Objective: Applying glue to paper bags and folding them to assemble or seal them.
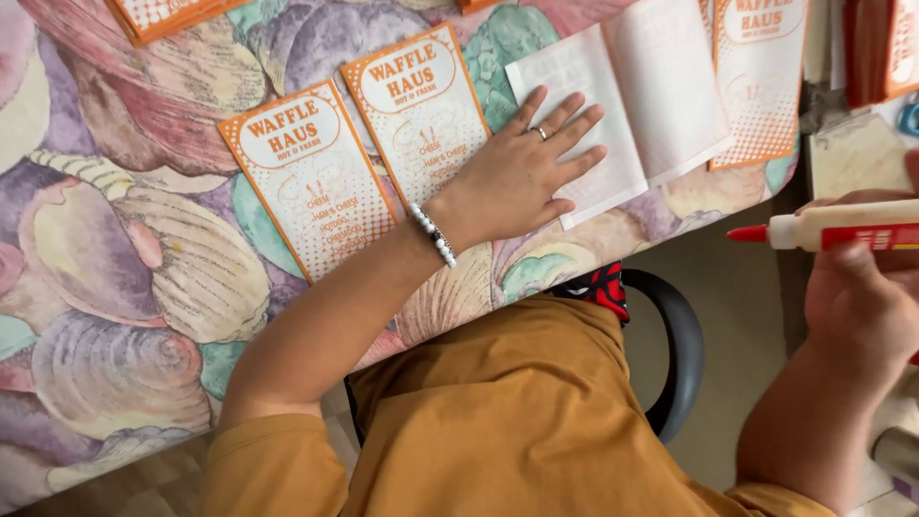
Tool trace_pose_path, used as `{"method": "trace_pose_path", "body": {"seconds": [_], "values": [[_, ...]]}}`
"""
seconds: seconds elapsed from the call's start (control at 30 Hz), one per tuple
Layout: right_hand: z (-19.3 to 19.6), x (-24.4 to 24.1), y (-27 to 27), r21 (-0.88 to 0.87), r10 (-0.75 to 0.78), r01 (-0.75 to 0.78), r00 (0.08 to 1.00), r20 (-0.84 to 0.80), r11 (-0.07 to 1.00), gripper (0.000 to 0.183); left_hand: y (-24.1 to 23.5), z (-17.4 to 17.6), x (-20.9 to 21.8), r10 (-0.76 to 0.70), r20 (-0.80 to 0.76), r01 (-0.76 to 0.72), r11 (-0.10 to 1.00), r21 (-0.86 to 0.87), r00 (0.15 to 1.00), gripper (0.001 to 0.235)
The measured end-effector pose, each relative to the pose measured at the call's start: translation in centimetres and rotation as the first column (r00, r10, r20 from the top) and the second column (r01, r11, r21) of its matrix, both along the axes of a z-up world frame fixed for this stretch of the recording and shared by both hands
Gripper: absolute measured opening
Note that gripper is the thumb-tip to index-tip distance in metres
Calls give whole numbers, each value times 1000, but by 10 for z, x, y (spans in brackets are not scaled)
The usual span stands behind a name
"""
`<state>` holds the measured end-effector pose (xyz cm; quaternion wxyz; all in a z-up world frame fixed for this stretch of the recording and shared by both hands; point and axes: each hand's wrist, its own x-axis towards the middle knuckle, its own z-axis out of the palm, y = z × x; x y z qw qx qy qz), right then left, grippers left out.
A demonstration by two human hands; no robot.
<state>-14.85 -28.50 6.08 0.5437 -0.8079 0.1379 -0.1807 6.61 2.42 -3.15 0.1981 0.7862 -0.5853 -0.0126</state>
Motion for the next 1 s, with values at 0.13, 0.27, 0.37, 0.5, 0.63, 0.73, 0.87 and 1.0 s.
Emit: {"method": "trace_pose_path", "body": {"seconds": [0.13,0.27,0.37,0.5,0.63,0.73,0.87,1.0], "values": [[-39,7,40,121,-80,56,976,202,991,43,0,-3,-1,10,34,-10,1000,4,999,66],[-62,24,97,42,-57,52,990,125,998,45,0,-4,0,0,1,0,1000,-14,1000,70],[-68,31,122,-62,-162,171,978,134,983,36,-2,-5,0,-5,-15,5,999,-34,1000,71],[-64,45,141,-255,-54,83,992,118,963,35,-2,-8,1,-4,-8,3,998,-61,1000,72],[-76,43,144,-266,-54,79,993,102,961,29,-2,-11,0,-2,-12,1,998,-58,1000,73],[-93,36,136,-209,-93,115,989,115,971,44,-2,-11,0,-3,-8,2,998,-61,1000,75],[-87,42,127,-322,-98,152,979,180,934,36,-3,-12,0,-10,-14,9,997,-80,1000,72],[-85,44,132,-220,-117,175,960,254,960,31,-2,-10,0,-6,-10,5,998,-68,1000,72]]}}
